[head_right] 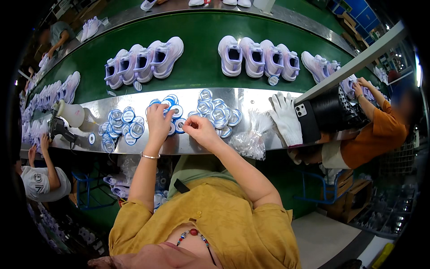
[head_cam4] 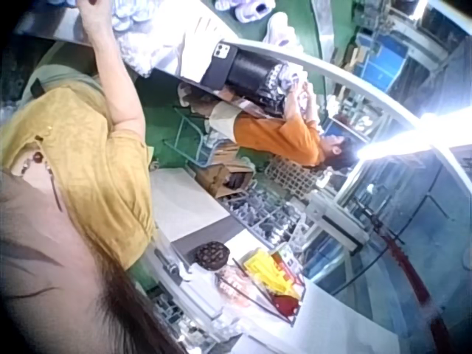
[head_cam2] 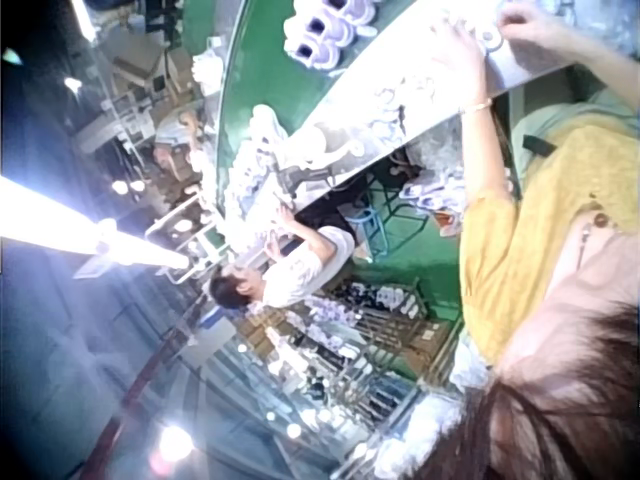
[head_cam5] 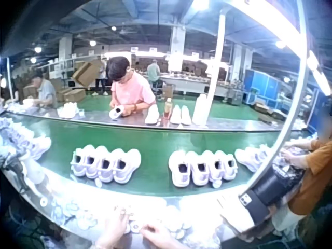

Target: The person attaches small circular tags to the tongue of light-colored sneakers moving along a conveyor belt. The person repeatedly picks tags from a pile, places them on each shoe, and moves the shoes forward.

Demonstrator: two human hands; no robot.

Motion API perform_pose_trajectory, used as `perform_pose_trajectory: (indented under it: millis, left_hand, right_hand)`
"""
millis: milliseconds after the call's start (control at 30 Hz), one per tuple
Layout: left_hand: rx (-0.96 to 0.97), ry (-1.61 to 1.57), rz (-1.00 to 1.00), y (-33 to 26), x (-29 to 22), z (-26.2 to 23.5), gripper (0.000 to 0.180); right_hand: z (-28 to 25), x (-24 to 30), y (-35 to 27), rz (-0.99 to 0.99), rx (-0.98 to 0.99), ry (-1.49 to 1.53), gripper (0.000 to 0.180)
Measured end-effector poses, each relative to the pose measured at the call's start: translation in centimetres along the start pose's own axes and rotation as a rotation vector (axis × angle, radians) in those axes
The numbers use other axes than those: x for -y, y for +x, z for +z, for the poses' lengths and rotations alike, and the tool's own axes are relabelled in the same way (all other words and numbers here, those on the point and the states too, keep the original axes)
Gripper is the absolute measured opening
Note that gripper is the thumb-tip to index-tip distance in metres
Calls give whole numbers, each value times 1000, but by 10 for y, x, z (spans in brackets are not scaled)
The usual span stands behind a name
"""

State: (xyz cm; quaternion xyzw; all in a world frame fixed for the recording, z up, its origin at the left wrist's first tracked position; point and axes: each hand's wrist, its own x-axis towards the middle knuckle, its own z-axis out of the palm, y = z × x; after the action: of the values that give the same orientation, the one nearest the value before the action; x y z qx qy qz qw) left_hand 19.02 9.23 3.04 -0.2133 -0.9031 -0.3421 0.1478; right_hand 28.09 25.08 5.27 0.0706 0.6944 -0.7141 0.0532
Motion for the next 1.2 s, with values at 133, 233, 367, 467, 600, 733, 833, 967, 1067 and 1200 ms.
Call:
perform_pose_trajectory:
  millis: [133, 233, 367, 467, 600, 733, 833, 967, 1067, 1200]
  left_hand:
    - [97, 162, -39, 11, 2, 9, 29]
    - [165, 29, -143, 17, 7, 7, 28]
    - [304, -232, -369, 23, 23, 0, 27]
    - [348, -213, -342, 25, 23, -10, 28]
    - [191, -436, -358, 13, 27, -3, 18]
    - [133, -660, -431, 9, 12, -16, 14]
    - [87, -787, -445, 6, 6, -21, 12]
    - [66, -768, -392, 6, 2, -23, 12]
    - [40, -661, -314, 8, -8, -28, 13]
    - [43, -733, -221, 8, -18, -28, 13]
  right_hand:
    - [-5, 1, 1, 0, -23, -60, 8]
    - [-8, 1, 1, 7, -40, -31, 8]
    - [-3, 5, 3, 58, -40, -31, 7]
    - [3, 8, 9, 57, -37, -78, 8]
    - [12, 5, 21, -62, -157, -259, 11]
    - [23, 28, 30, -133, -247, -429, 13]
    - [29, 34, 38, -200, -288, -498, 12]
    - [30, 38, 43, -252, -293, -572, 11]
    - [29, 38, 43, -288, -301, -589, 11]
    - [26, 34, 46, -389, -305, -513, 11]
